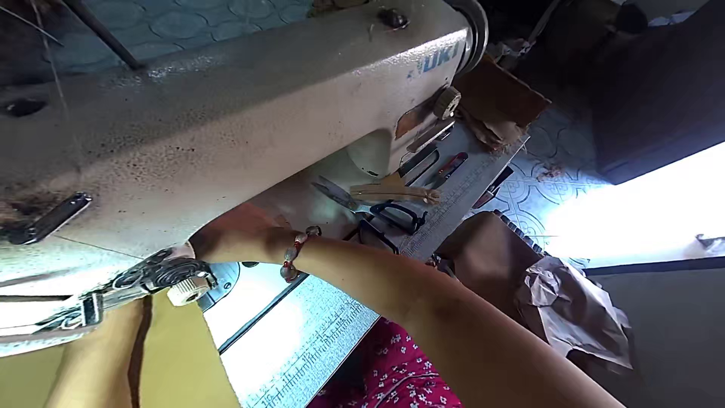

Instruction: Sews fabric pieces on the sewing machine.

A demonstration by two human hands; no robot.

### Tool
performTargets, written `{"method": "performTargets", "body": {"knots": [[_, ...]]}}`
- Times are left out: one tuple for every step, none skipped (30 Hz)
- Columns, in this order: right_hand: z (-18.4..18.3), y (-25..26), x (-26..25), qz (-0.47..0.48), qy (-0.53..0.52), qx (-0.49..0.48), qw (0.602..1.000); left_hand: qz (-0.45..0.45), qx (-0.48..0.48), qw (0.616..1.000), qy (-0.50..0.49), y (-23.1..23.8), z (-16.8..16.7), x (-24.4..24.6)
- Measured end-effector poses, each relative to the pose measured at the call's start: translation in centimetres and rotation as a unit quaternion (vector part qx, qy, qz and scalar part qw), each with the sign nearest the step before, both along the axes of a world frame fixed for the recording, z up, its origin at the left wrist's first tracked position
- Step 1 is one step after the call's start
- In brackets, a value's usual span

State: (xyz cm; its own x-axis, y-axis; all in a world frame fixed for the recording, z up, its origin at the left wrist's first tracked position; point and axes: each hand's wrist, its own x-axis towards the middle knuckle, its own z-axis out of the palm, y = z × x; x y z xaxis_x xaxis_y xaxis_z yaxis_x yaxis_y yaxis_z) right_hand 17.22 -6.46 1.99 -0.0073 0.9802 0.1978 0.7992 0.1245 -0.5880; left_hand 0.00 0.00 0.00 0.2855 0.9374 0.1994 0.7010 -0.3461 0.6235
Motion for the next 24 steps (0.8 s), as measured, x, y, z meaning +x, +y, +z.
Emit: {"method": "performTargets", "body": {"knots": [[-0.6,0.2,0.1,0.008,-0.002,0.02,1.0,-0.018,-0.004,1.0,-0.003,-0.4,-0.6,-0.7],[-1.1,0.4,0.1,0.02,-0.01,0.035,0.999,-0.014,-0.004,1.0,-0.02,-1.0,-0.7,-1.0],[-1.6,0.5,0.1,0.038,-0.013,0.059,0.997,0.004,-0.009,0.999,-0.054,-1.8,-0.6,-1.1],[-1.9,0.3,0.0,0.063,-0.014,0.082,0.995,0.011,0.0,0.995,-0.097,-2.8,-0.6,-1.3],[-1.9,-0.2,-0.1,0.089,-0.014,0.097,0.991,0.013,0.024,0.99,-0.137,-3.9,-0.9,-1.4],[-1.7,-0.8,-0.1,0.109,-0.017,0.095,0.989,0.002,0.044,0.984,-0.173,-4.8,-1.4,-1.6],[-1.2,-1.3,-0.1,0.117,-0.018,0.08,0.99,-0.011,0.059,0.977,-0.207,-5.8,-1.5,-1.7],[-0.9,-1.8,0.0,0.114,-0.012,0.065,0.991,-0.015,0.068,0.971,-0.23,-6.6,-1.5,-2.0],[-0.8,-2.1,0.0,0.111,-0.007,0.062,0.992,-0.015,0.071,0.967,-0.244,-7.3,-1.4,-2.3],[-1.0,-2.3,0.0,0.109,-0.005,0.071,0.991,-0.014,0.074,0.967,-0.244,-7.5,-1.2,-2.6],[-1.1,-2.7,0.1,0.105,-0.004,0.077,0.992,-0.015,0.078,0.97,-0.232,-7.4,-1.1,-2.8],[-1.3,-3.5,0.2,0.098,0.002,0.077,0.992,-0.016,0.082,0.974,-0.208,-7.0,-1.0,-3.0],[-1.6,-4.3,0.2,0.087,0.015,0.083,0.993,-0.013,0.085,0.981,-0.175,-6.6,-0.8,-3.5],[-1.8,-5.3,0.2,0.08,0.026,0.082,0.993,-0.002,0.083,0.988,-0.131,-6.0,-0.4,-4.0],[-1.6,-6.4,0.3,0.077,0.031,0.058,0.995,0.017,0.064,0.995,-0.078,-5.4,0.2,-4.6],[-1.5,-7.6,0.4,0.074,0.034,0.03,0.996,0.044,0.043,0.998,-0.029,-4.6,0.6,-5.2],[-2.1,-8.5,0.7,0.073,0.04,0.027,0.996,0.077,0.032,0.996,0.01,-3.7,0.8,-6.0],[-2.6,-9.4,1.0,0.073,0.05,0.044,0.995,0.113,0.019,0.993,0.036,-2.4,0.3,-7.1],[-2.8,-10.6,1.2,0.08,0.052,0.059,0.994,0.137,0.005,0.989,0.058,-1.7,0.0,-8.3],[-2.9,-11.9,1.7,0.087,0.036,0.077,0.993,0.144,-0.003,0.986,0.086,-1.9,0.3,-9.1],[-3.2,-13.3,2.3,0.086,0.009,0.101,0.991,0.134,-0.016,0.984,0.117,-2.9,0.9,-9.6],[-3.5,-14.5,3.0,0.076,-0.017,0.135,0.988,0.106,-0.035,0.983,0.148,-4.4,1.8,-9.9],[-3.4,-15.7,3.9,0.06,-0.034,0.157,0.985,0.072,-0.057,0.98,0.175,-6.3,2.5,-10.1],[-3.0,-16.9,5.0,0.041,-0.049,0.163,0.985,0.042,-0.068,0.978,0.191,-8.3,2.7,-10.6]]}}
